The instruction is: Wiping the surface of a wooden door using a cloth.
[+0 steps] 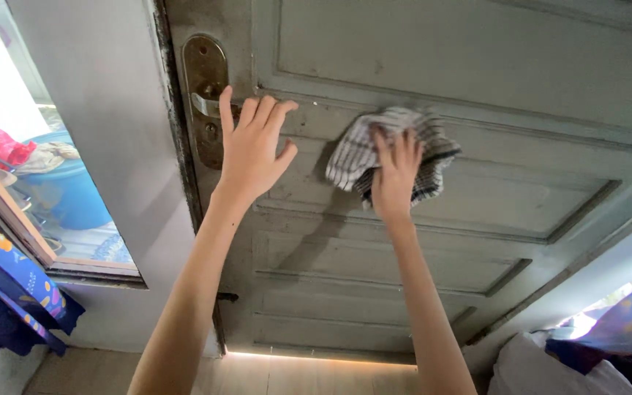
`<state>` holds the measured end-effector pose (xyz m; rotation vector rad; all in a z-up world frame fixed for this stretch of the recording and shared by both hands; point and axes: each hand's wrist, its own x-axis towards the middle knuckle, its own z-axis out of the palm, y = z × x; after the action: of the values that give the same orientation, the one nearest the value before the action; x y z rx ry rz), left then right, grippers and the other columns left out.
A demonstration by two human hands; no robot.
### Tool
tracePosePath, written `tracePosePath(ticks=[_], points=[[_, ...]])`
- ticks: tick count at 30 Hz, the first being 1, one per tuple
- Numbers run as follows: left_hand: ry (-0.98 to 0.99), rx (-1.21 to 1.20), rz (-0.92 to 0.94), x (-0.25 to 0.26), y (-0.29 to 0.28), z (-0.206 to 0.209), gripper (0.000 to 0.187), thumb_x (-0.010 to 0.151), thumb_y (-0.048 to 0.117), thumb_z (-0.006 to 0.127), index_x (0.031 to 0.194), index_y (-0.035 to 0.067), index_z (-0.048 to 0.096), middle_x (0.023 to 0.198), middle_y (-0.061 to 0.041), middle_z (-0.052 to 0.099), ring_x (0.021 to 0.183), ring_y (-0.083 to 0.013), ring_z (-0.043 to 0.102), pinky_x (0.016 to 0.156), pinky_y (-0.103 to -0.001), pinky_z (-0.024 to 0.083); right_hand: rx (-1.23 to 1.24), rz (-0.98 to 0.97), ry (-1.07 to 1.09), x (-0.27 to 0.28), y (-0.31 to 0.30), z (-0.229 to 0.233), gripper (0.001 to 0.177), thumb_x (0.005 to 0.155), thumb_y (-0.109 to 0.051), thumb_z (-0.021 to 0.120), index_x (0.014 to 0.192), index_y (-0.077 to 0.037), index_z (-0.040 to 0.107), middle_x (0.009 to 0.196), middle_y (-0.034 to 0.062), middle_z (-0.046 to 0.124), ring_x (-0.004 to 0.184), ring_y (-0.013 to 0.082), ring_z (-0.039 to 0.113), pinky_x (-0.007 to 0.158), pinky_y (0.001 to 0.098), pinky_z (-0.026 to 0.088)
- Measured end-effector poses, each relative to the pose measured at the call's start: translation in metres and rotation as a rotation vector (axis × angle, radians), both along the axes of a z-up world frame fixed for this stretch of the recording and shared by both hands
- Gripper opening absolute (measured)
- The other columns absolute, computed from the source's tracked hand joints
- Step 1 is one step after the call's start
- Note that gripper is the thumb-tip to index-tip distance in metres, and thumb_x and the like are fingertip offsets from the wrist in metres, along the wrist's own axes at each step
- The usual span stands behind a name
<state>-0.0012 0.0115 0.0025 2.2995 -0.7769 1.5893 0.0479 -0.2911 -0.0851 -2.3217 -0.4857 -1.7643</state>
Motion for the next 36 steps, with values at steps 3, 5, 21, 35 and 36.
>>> tracePosePath(ticks=[3, 5, 21, 35, 36], points=[[0.030, 0.011, 0.019, 0.000, -0.001, 0.001, 0.053, 0.082, 0.022, 0.079, 0.130, 0.011, 0.062, 0.111, -0.006, 0.056, 0.114, -0.0256, 0.053, 0.124, -0.062, 0.015, -0.029, 0.018, 0.217, 0.000, -0.001, 0.010, 0.072, 0.092, 0.010, 0.050, 0.159, -0.017, 0.045, 0.165, 0.0176, 0.037, 0.159, 0.0385, 0.028, 0.130, 0.0542, 0.025], [0.019, 0.009, 0.009, 0.003, -0.001, 0.001, 0.052, 0.082, 0.022, 0.079, 0.130, 0.011, 0.061, 0.111, -0.006, 0.056, 0.114, -0.0258, 0.053, 0.124, -0.062, 0.015, -0.012, 0.022, 0.164, 0.017, -0.034, -0.001, 0.069, 0.095, 0.011, 0.048, 0.160, -0.012, 0.043, 0.164, 0.0179, 0.040, 0.158, 0.0377, 0.031, 0.132, 0.0542, 0.025], [-0.015, -0.024, -0.006, 0.005, -0.003, -0.003, 0.050, 0.082, 0.019, 0.077, 0.130, 0.012, 0.062, 0.112, -0.004, 0.056, 0.114, -0.0243, 0.053, 0.125, -0.063, 0.016, 0.042, 0.226, 0.219, -0.013, 0.010, 0.030, 0.076, 0.087, 0.013, 0.047, 0.157, -0.017, 0.045, 0.162, 0.0219, 0.040, 0.156, 0.0452, 0.030, 0.122, 0.0584, 0.034], [0.001, -0.059, -0.001, 0.003, -0.007, -0.003, 0.050, 0.082, 0.020, 0.079, 0.128, 0.012, 0.063, 0.109, -0.004, 0.055, 0.113, -0.0244, 0.053, 0.125, -0.062, 0.015, 0.082, -0.054, -0.056, 0.031, -0.004, -0.041, 0.064, 0.101, 0.009, 0.049, 0.162, -0.005, 0.035, 0.170, 0.0227, 0.025, 0.158, 0.0462, 0.022, 0.130, 0.0618, 0.020], [-0.009, -0.054, 0.007, 0.004, -0.006, -0.003, 0.049, 0.083, 0.019, 0.078, 0.129, 0.013, 0.063, 0.110, -0.004, 0.055, 0.114, -0.0239, 0.053, 0.126, -0.061, 0.015, -0.042, -0.076, -0.061, 0.031, 0.006, -0.044, 0.064, 0.098, 0.012, 0.047, 0.159, -0.003, 0.036, 0.170, 0.0215, 0.027, 0.158, 0.0453, 0.023, 0.131, 0.0627, 0.022]])
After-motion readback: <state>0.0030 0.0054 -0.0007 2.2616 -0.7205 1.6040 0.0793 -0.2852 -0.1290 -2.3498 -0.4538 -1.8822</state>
